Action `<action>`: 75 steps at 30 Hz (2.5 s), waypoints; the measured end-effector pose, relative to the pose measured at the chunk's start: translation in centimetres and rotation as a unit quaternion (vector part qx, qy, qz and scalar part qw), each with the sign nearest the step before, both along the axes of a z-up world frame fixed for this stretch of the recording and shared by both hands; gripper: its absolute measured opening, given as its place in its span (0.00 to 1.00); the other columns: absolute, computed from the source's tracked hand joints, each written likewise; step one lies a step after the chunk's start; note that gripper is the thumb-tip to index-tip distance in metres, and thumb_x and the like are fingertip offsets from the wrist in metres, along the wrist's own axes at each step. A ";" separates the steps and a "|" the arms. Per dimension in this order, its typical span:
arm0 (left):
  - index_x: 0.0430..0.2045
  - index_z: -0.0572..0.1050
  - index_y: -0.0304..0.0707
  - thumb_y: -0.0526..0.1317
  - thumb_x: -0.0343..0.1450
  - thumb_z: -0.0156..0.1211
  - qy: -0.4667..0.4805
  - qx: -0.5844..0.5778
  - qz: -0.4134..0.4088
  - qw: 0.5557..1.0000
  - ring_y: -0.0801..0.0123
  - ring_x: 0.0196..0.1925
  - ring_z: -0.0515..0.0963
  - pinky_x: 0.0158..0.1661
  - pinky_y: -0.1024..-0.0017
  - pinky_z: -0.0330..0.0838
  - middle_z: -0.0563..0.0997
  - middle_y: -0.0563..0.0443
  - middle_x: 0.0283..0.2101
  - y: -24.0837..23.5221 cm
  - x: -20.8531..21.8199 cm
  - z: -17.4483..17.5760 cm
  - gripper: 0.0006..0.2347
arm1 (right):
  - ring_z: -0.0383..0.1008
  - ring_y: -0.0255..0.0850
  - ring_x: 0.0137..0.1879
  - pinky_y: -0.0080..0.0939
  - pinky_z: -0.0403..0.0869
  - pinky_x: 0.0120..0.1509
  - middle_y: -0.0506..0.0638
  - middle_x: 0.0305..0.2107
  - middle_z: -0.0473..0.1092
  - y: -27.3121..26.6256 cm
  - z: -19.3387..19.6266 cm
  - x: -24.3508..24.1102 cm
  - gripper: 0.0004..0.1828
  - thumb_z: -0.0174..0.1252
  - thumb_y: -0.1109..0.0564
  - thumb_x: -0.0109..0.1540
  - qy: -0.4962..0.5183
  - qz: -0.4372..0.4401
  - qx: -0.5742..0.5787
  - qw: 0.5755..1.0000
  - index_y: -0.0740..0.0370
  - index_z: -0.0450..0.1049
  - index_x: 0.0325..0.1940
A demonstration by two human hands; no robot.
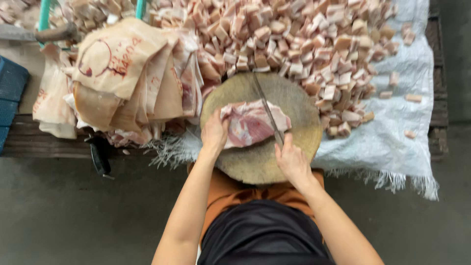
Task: The person sits on the floor with a wooden cutting board on their lap and uses a cleaver to cut large sheets of pork belly into small cubes. They repeatedly slice the meat into strips and then dice them, accumulating a large pile of diced meat on a white cloth beside them.
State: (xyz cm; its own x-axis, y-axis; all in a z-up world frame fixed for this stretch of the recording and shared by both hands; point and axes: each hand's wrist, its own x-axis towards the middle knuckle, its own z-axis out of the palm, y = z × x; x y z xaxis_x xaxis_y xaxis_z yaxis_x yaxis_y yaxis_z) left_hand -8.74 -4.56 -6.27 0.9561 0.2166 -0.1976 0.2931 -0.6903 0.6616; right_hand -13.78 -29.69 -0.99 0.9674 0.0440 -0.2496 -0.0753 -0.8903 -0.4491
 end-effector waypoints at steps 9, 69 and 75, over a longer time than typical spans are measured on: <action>0.47 0.74 0.37 0.48 0.67 0.69 -0.053 -0.006 -0.199 0.979 0.43 0.51 0.79 0.48 0.52 0.73 0.78 0.38 0.50 -6.3 5.5 -2.5 0.20 | 0.74 0.75 0.41 0.71 0.71 0.47 0.77 0.29 0.73 -1.2 0.9 -1.0 0.21 0.52 0.48 0.67 0.060 -0.029 0.062 0.996 0.67 0.59 0.54; 0.56 0.70 0.34 0.27 0.67 0.54 -0.096 -0.174 -0.080 0.977 0.50 0.48 0.81 0.52 0.63 0.75 0.73 0.35 0.55 -4.2 3.1 -2.6 0.21 | 0.75 0.43 0.20 0.41 0.73 0.20 0.53 0.21 0.71 -1.7 10.8 -1.8 0.18 0.48 0.47 0.71 -0.027 -0.020 0.191 0.981 0.61 0.61 0.58; 0.53 0.68 0.29 0.27 0.66 0.55 -0.122 -0.158 -0.055 0.978 0.46 0.52 0.79 0.52 0.59 0.74 0.73 0.32 0.54 -4.2 3.1 -3.2 0.20 | 0.75 0.49 0.25 0.48 0.75 0.28 0.57 0.26 0.69 -0.1 8.3 -1.4 0.17 0.45 0.49 0.74 -0.234 0.031 0.271 0.933 0.65 0.57 0.58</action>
State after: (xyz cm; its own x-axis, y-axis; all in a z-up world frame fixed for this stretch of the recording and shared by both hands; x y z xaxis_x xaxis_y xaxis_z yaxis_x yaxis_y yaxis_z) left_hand -5.69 -8.79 -9.45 0.9972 0.0753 -0.0006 0.0351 -0.4583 0.8881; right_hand -15.15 -29.82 7.27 0.9563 0.1008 0.2744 0.2858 -0.5191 -0.8055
